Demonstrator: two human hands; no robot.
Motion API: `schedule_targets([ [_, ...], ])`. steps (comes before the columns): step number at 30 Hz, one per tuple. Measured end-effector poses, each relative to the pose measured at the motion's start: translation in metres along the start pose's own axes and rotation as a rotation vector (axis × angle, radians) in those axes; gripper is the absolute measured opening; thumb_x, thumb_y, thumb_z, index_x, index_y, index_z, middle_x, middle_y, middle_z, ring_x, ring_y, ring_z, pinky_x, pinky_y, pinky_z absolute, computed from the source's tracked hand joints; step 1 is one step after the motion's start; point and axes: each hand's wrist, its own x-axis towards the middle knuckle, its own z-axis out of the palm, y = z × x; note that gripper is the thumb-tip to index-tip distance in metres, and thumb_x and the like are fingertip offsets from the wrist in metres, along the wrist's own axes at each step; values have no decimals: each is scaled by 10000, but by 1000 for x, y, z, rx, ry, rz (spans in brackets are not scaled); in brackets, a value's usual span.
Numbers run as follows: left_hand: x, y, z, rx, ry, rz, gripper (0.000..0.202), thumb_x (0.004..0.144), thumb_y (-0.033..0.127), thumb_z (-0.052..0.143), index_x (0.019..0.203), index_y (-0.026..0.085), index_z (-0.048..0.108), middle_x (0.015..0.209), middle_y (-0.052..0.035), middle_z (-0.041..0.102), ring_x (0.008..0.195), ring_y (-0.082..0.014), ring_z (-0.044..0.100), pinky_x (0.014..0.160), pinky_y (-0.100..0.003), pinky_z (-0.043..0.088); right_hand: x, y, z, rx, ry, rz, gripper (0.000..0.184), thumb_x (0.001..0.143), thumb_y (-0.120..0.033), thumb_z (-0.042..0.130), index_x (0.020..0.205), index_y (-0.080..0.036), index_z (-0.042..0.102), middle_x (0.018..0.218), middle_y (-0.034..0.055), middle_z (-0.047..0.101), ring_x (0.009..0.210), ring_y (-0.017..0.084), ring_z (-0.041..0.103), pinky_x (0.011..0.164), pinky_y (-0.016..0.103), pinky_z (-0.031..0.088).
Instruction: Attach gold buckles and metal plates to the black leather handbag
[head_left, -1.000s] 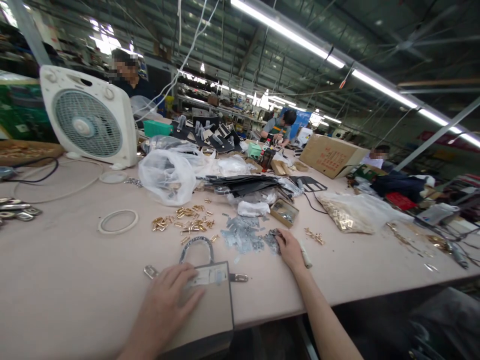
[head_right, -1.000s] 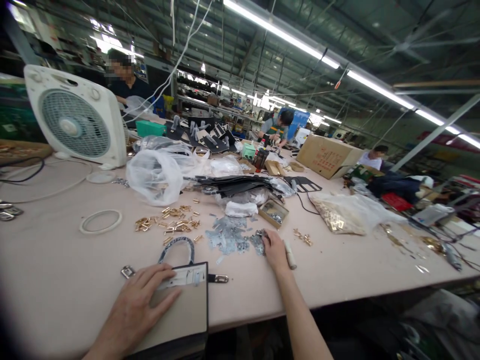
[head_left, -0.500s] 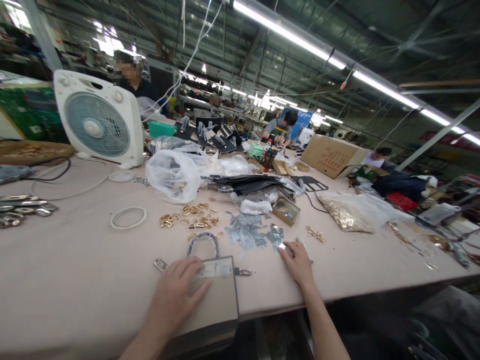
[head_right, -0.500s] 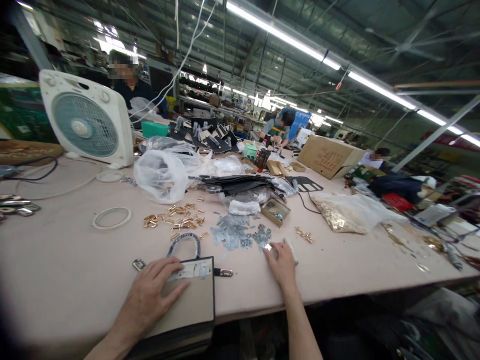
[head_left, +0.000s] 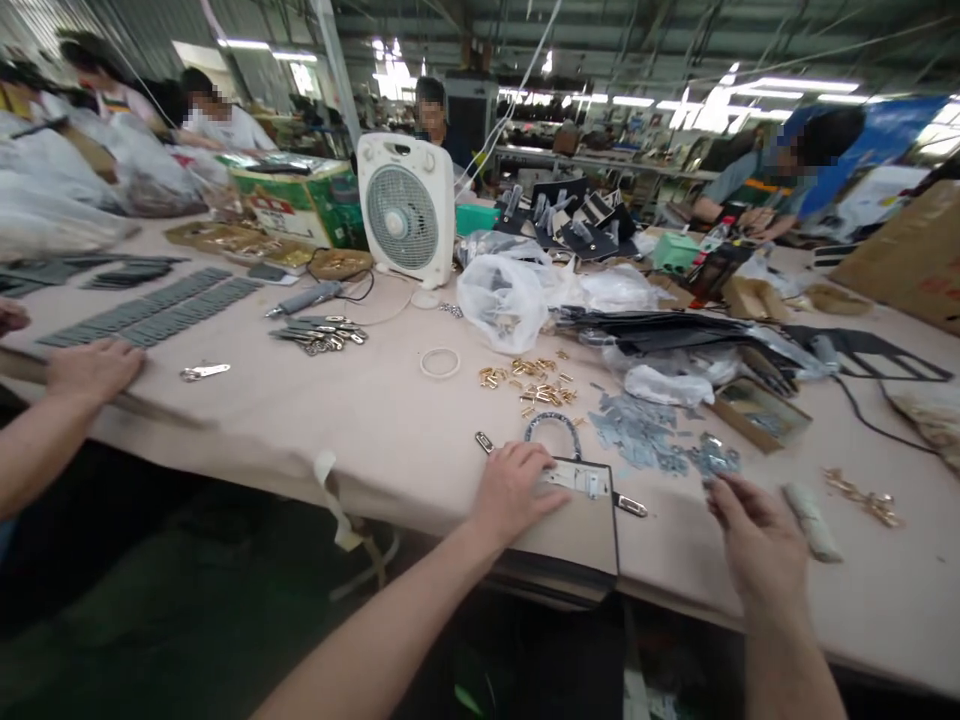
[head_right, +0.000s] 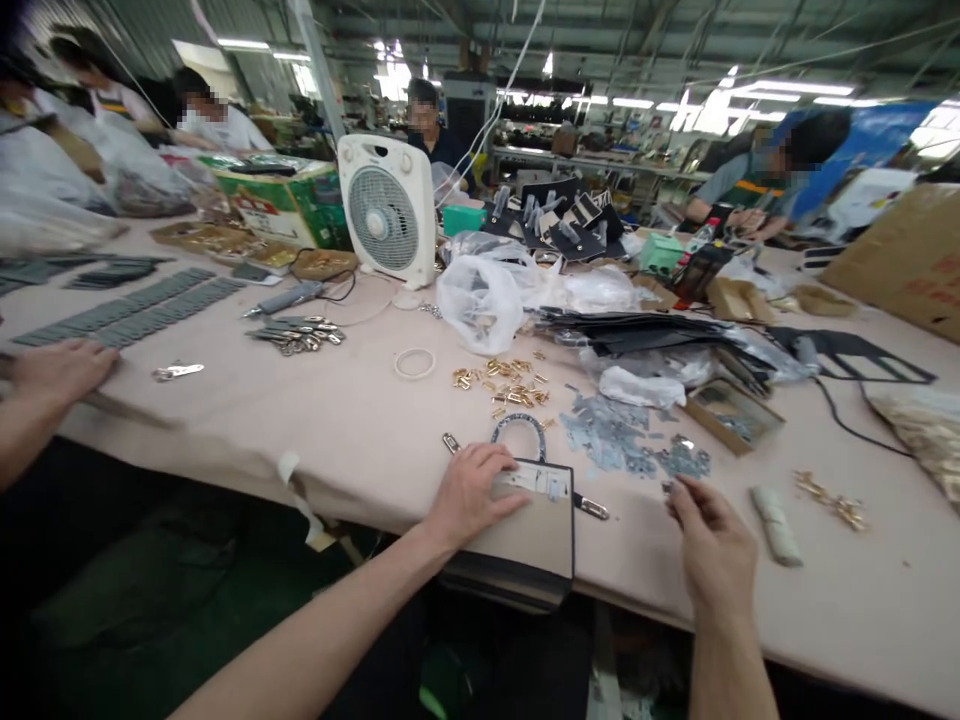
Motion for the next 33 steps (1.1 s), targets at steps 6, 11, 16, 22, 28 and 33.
schedule_targets([
  [6,1,0,3,10,-6,10,420,824,445,870,1131,249,659,1202,-46,708,1159,-261,612,1004,-454,453,-59,-79,78,250,-513,148,413,864,-543,808,1114,-224,733,962,66,788,876,206,754,851,350,622],
  [11,0,0,2,2,7,-1,397,875,496,810,1139,243,656,1217,-37,705,1169,-250,601,1007,-444,449,-74,-106,112,54,-699,19,425,858,-602,778,999,-202,760,836,49,763,666,179,674,622,287,556],
  [16,0,-1,1,11,-2,1,393,864,479,823,1138,248,661,1219,-58,702,1166,-263,603,1003,-448,452,-70,-100,114,-73,-729,-25,368,887,-563,746,977,-208,785,809,45,768,655,194,659,619,298,529],
  [22,0,-1,0,-8,14,-1,356,893,445,794,1154,247,653,1219,-54,704,1173,-259,601,1022,-445,455,-74,-96,115,-141,-741,-114,247,914,-467,717,983,-248,807,984,50,808,894,254,734,826,351,567],
  [28,0,1,-1,-21,10,-6,302,892,374,786,1139,256,656,1221,-46,705,1173,-259,602,1036,-438,454,-78,-89,121,-258,-661,-280,225,950,-446,665,989,-262,789,991,62,784,879,252,708,830,367,538],
  [33,0,1,-2,-21,-8,-4,301,877,320,788,1137,257,652,1242,-38,701,1171,-254,597,1023,-432,455,-76,-87,122,-333,-638,-354,203,940,-430,653,984,-258,753,982,72,731,865,251,665,806,382,516],
])
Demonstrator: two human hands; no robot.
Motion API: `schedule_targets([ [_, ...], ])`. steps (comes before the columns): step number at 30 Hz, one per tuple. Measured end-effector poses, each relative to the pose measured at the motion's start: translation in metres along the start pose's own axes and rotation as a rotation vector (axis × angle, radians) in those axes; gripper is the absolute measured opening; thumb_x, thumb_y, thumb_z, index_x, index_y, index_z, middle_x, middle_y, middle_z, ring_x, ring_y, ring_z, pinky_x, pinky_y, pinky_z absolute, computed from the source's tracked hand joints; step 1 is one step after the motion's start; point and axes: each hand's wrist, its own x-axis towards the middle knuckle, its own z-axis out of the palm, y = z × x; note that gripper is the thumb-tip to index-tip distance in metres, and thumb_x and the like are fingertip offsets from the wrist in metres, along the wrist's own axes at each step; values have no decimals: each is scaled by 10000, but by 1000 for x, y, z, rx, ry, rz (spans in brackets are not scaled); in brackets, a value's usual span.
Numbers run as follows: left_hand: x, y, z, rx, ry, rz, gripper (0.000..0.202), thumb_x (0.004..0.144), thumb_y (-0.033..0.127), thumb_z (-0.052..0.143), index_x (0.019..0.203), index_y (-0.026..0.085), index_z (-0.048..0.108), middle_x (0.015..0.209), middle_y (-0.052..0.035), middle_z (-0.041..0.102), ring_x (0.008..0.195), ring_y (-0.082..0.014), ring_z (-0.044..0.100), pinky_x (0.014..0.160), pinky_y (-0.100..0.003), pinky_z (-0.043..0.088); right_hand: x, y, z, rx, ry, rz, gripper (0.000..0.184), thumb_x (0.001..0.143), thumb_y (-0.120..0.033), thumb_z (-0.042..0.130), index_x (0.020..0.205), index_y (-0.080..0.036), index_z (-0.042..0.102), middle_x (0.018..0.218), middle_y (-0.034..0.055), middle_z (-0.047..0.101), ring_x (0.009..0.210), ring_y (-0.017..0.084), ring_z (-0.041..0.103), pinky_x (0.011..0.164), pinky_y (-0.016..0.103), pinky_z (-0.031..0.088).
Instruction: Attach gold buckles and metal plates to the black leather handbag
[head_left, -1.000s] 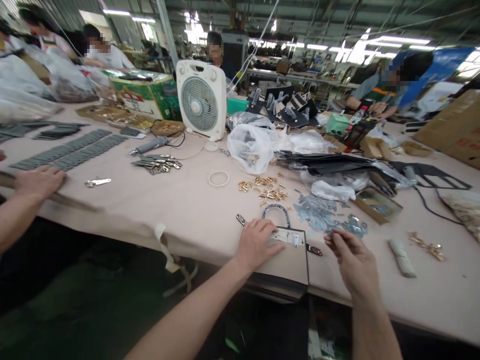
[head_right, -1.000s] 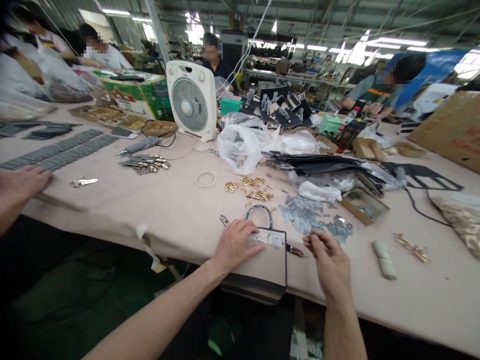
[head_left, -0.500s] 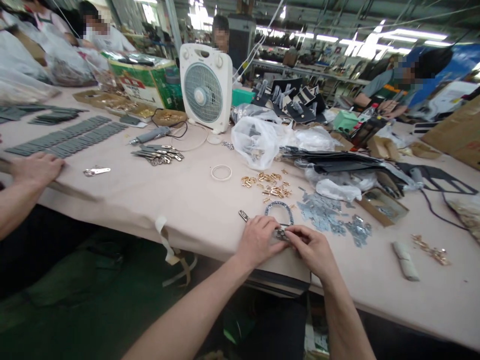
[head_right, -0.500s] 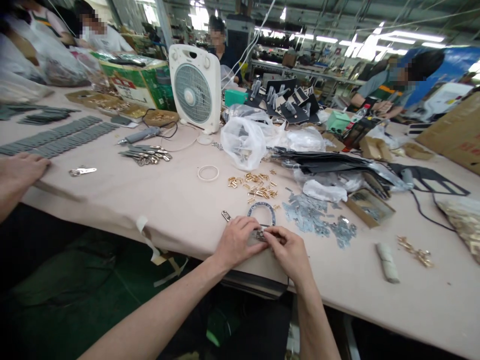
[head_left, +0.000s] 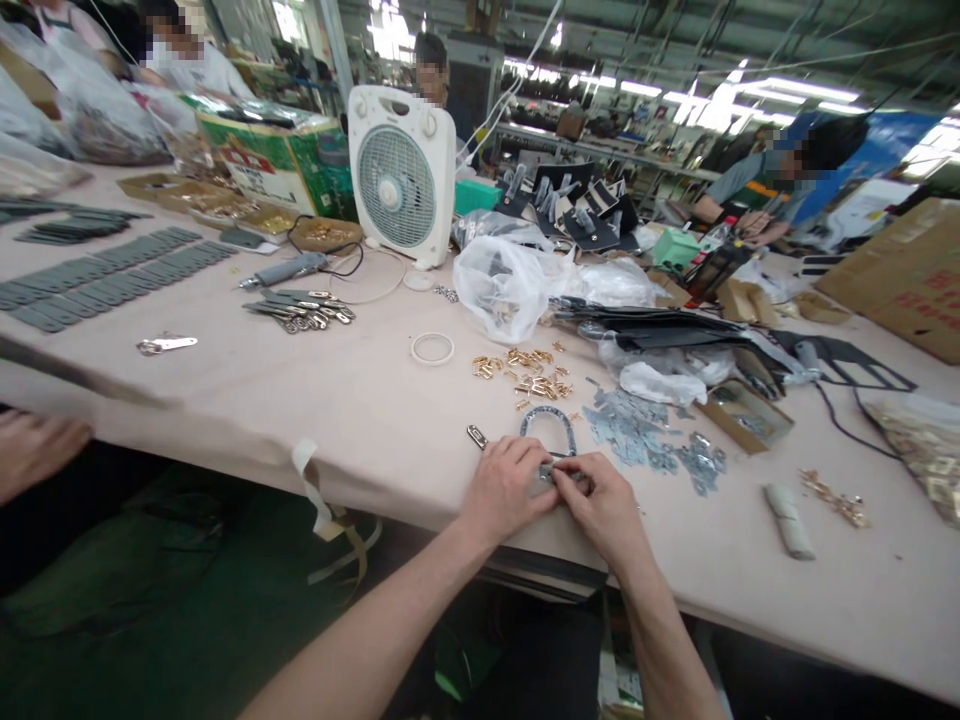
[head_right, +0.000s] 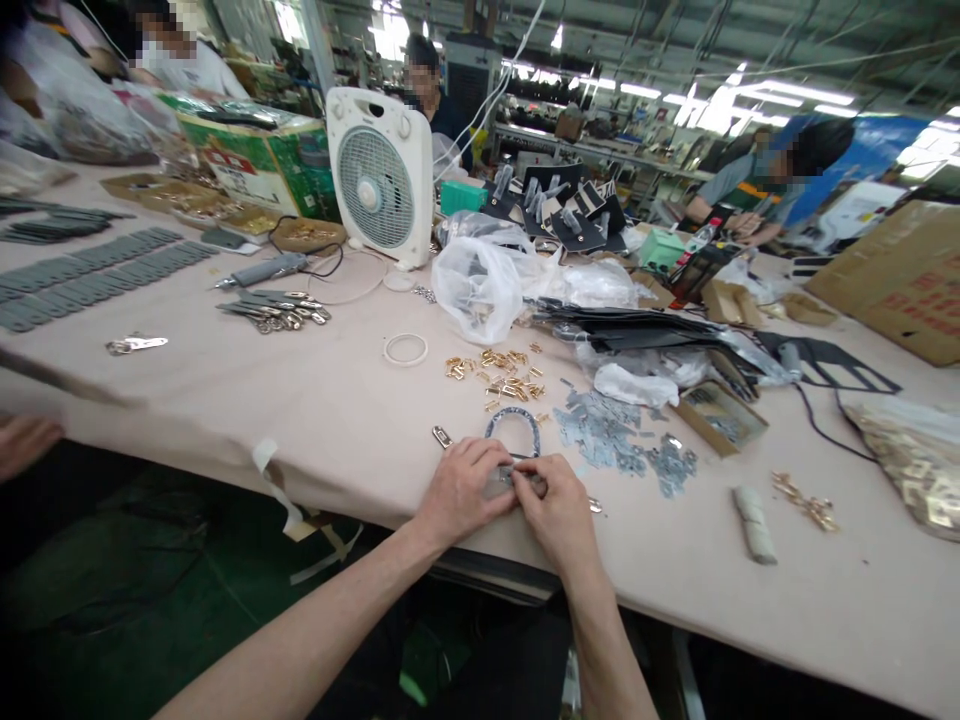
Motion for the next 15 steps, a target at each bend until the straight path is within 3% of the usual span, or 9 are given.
schedule_targets([
  [8,1,2,0,-1,-8,4,334,871,293,798,1170,262,652,1253,-48,696,1204,-269,592,1048,-439,443,1,-13,0,8,-13,26,108,928,-317,632,939,-257,721,935,38,713,881,232,664,854,378,516],
  [11,2,2,1,11,-2,9,320,881,338,805,1154,264,656,1234,-40,699,1181,-267,601,1040,-444,450,-11,-9,-6,148,98,3,194,956,-388,663,1061,-241,735,975,56,709,841,213,658,790,345,534],
  [15,3,0,1,34,-5,25,396,844,359,852,1172,258,655,1235,-42,701,1176,-276,609,1038,-461,463,-30,21,-29,323,395,140,311,952,-487,699,1101,-215,732,872,31,688,670,154,596,625,284,498],
])
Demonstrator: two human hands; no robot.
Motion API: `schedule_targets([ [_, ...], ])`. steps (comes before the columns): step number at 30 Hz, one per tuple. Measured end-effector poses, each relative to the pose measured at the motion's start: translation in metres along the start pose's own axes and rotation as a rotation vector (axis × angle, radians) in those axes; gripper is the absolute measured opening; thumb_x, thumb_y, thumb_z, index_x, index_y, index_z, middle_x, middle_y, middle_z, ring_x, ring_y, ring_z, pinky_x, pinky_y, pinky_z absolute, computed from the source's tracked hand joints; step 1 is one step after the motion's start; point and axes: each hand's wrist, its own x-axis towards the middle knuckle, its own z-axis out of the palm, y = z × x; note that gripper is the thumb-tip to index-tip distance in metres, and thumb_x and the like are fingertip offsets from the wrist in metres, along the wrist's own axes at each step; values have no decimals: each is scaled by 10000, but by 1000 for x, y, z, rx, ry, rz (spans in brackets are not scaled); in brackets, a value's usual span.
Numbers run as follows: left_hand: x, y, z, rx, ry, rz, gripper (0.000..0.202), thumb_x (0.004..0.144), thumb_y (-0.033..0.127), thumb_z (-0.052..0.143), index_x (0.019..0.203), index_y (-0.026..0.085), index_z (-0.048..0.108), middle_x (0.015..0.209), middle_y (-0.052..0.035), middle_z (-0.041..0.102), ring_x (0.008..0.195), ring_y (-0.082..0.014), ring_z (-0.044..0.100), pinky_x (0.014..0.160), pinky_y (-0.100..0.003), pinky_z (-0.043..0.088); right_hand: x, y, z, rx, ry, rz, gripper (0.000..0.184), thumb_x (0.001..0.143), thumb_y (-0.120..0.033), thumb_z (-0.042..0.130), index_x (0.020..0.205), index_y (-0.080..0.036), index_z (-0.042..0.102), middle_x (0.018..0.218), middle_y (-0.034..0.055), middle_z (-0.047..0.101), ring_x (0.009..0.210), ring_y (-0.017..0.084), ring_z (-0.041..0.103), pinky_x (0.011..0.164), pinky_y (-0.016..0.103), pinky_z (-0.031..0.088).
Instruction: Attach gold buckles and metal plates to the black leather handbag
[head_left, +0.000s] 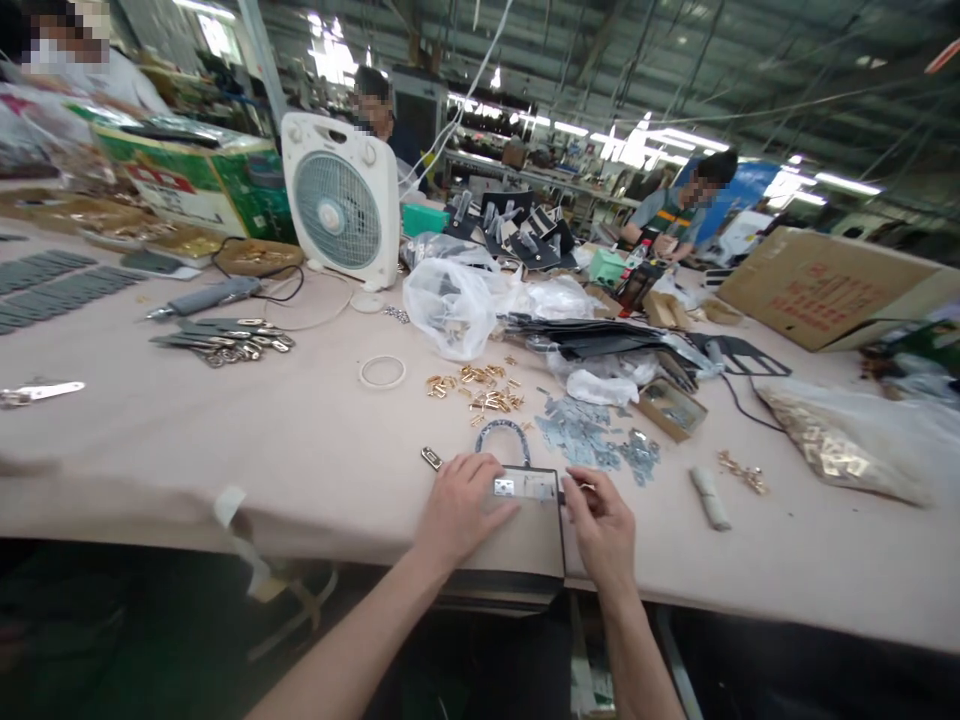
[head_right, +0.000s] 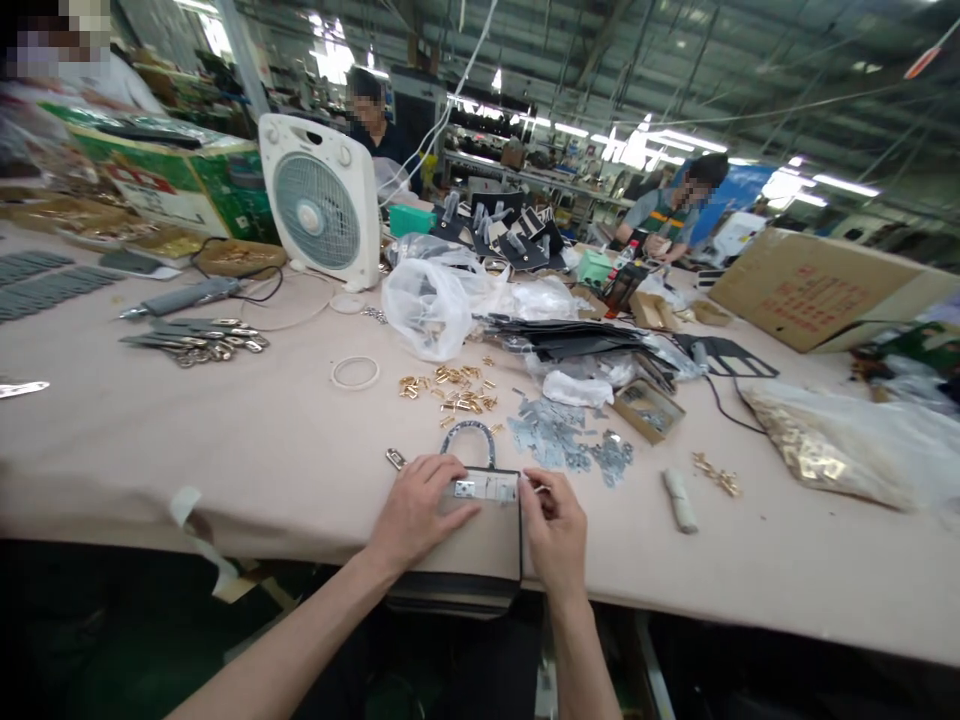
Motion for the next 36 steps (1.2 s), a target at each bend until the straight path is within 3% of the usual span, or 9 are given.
schedule_targets([
  [4,1,-5,4,-2,25,36,355,860,341,833,1158,257,659,1245,-41,699,1189,-282,615,1044,-470,473,17,43,-55,67,385,120,437,910,-557,721,1135,-183,707,652,-43,555,554,122,487,514,245,405],
  [6,2,-10,8,-4,41,61,330,879,361,811,1157,267,660,1245,-34,701,1184,-288,621,1032,-478,480,30,66,-83,19,491,158,487,918,-596,674,1148,-168,695,651,-43,546,557,127,491,511,247,409],
  [9,5,-18,17,-11,66,103,330,899,419,783,1172,282,656,1242,-33,704,1175,-298,627,1007,-487,492,49,97,-120,-139,525,176,535,922,-627,598,1157,-157,704,716,-1,622,632,169,574,586,290,485],
  [12,6,-22,21,-2,91,125,327,907,452,765,1165,281,658,1233,-40,708,1162,-305,636,985,-488,499,64,118,-140,-233,504,170,529,874,-607,614,1128,-158,733,922,85,737,802,232,665,727,355,544],
  [15,6,-20,20,14,93,139,324,916,455,752,1168,277,653,1228,-45,710,1161,-305,640,979,-488,501,74,127,-145,-294,418,163,492,847,-573,627,1091,-164,753,1037,122,760,880,268,692,824,405,552],
  [22,6,-19,19,26,107,152,334,927,475,737,1172,264,653,1218,-62,712,1155,-302,643,981,-483,511,71,116,-129,-469,258,78,406,766,-588,765,921,-213,777,932,89,731,832,270,644,844,415,515],
  [25,6,-18,19,27,100,149,339,929,485,730,1173,261,659,1218,-67,712,1154,-302,644,983,-482,517,66,114,-126,-515,258,59,414,766,-594,773,944,-220,776,944,89,722,831,271,637,841,415,510],
  [31,6,-18,18,26,98,141,345,923,489,733,1179,268,663,1220,-58,714,1154,-303,649,979,-493,520,74,123,-136,-512,360,60,475,910,-586,598,1080,-171,753,1048,142,722,833,274,671,848,439,532],
  [36,4,-21,20,17,97,134,336,910,460,756,1176,274,665,1230,-56,713,1163,-303,642,981,-484,516,85,117,-126,-450,314,-48,429,959,-545,561,1104,-179,733,1059,119,727,808,234,677,779,383,550],
])
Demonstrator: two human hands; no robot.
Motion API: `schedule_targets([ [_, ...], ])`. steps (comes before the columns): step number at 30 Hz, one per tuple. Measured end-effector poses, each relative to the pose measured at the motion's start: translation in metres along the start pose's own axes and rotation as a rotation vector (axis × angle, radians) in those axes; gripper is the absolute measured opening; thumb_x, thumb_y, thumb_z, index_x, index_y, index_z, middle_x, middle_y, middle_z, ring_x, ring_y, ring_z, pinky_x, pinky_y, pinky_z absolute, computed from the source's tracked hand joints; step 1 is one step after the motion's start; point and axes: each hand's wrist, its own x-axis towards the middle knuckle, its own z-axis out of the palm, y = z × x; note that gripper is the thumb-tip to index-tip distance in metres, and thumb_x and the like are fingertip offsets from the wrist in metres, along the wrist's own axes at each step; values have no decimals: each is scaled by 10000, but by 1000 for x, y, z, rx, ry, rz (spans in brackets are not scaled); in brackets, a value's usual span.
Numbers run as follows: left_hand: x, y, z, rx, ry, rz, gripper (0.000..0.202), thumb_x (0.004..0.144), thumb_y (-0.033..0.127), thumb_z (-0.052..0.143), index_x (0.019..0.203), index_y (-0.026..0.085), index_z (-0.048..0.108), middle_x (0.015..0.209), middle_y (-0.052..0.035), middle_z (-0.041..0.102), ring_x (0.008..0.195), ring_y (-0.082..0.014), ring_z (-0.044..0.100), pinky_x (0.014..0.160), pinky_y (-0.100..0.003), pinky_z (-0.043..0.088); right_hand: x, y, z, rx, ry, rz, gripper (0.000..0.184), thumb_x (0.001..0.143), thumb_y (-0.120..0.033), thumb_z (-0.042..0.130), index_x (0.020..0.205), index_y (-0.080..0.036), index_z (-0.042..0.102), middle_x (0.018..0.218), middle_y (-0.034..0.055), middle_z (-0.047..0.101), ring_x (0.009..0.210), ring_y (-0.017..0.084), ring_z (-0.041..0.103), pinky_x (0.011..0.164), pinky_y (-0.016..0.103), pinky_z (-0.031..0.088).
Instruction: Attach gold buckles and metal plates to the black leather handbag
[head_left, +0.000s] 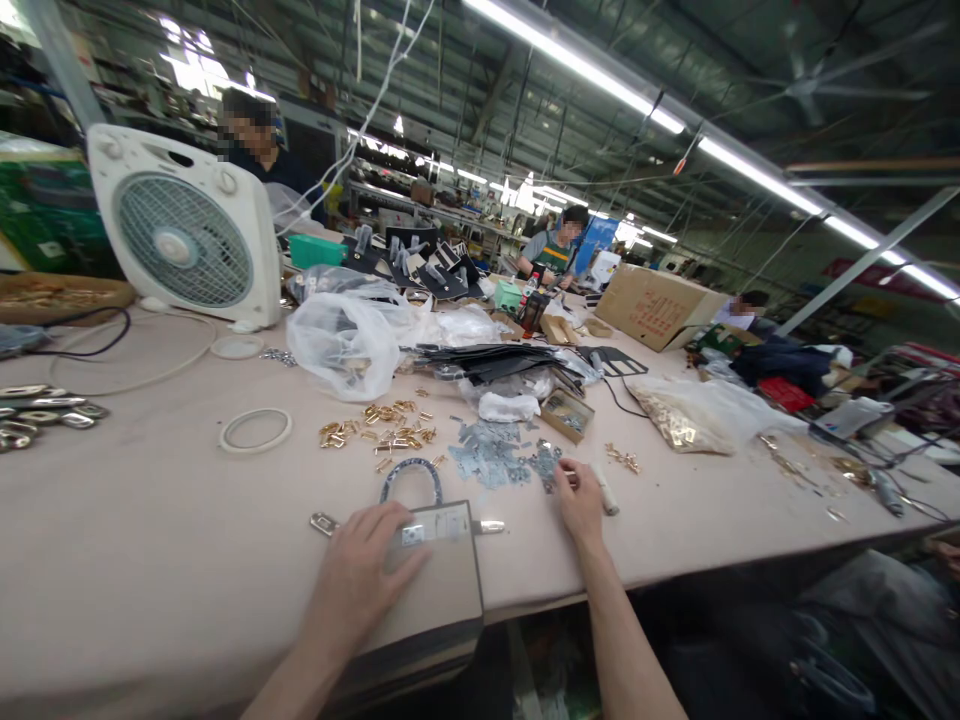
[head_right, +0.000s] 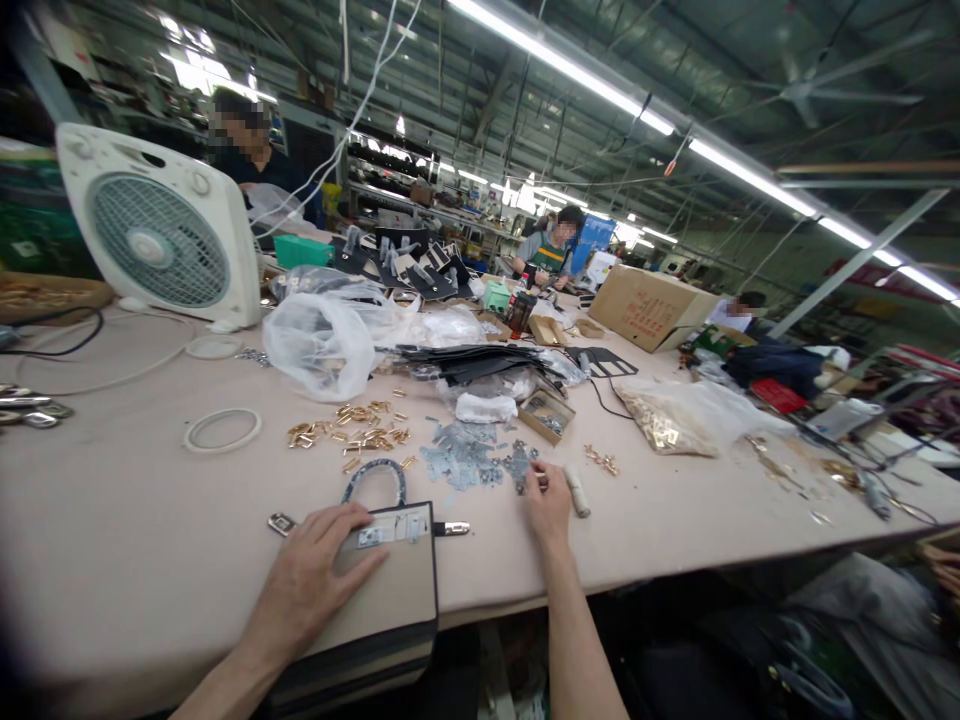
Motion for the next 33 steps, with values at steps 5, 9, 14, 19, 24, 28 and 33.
schedule_targets([
  [5,0,3,-3,3,-17,-2,340,911,431,765,1187,266,656,1237,-61,705,1174,-295,631,996,-475,512,-8,-27,20,59,-109,-143,328,970,-509,593,1000,-221,748,1018,87,727,823,215,649,749,346,533],
  [9,1,6,-6,3,-34,-17,327,917,402,762,1191,264,648,1245,-64,697,1177,-297,625,1000,-484,511,-15,-38,27,48,-197,-191,308,975,-494,602,1004,-231,761,999,80,723,797,212,637,772,359,528],
  [14,1,7,-7,-3,-48,-31,323,915,410,763,1181,272,642,1244,-58,692,1180,-302,622,999,-493,507,-20,-47,27,37,-245,-217,322,997,-495,563,1026,-234,750,1031,89,720,822,225,643,803,372,539],
  [19,1,10,-9,-5,-38,-42,317,889,375,790,1158,270,658,1232,-55,706,1163,-303,634,995,-490,506,-24,-59,34,49,-294,-278,290,1013,-432,540,1083,-246,752,1051,87,716,903,242,655,850,374,539],
  [24,1,9,-8,-37,-39,-56,325,877,353,803,1156,266,661,1248,-54,702,1178,-305,633,1010,-506,506,-22,-61,52,-117,-344,-213,350,958,-443,591,1216,-276,759,1067,71,705,967,249,669,919,397,537],
  [28,-2,5,-10,-142,-36,-78,436,835,312,847,1215,265,638,1259,-73,694,1198,-306,633,1056,-526,508,-23,-63,61,-130,-331,-157,356,953,-453,537,1128,-277,793,1030,78,702,970,270,658,903,427,519],
  [33,-6,-6,-26,-350,-116,-130,662,767,245,913,1336,266,575,1360,-95,642,1307,-292,588,1147,-503,487,-25,-53,66,-104,-317,-112,406,921,-504,523,1063,-234,791,1084,117,704,1037,307,628,942,475,482],
])
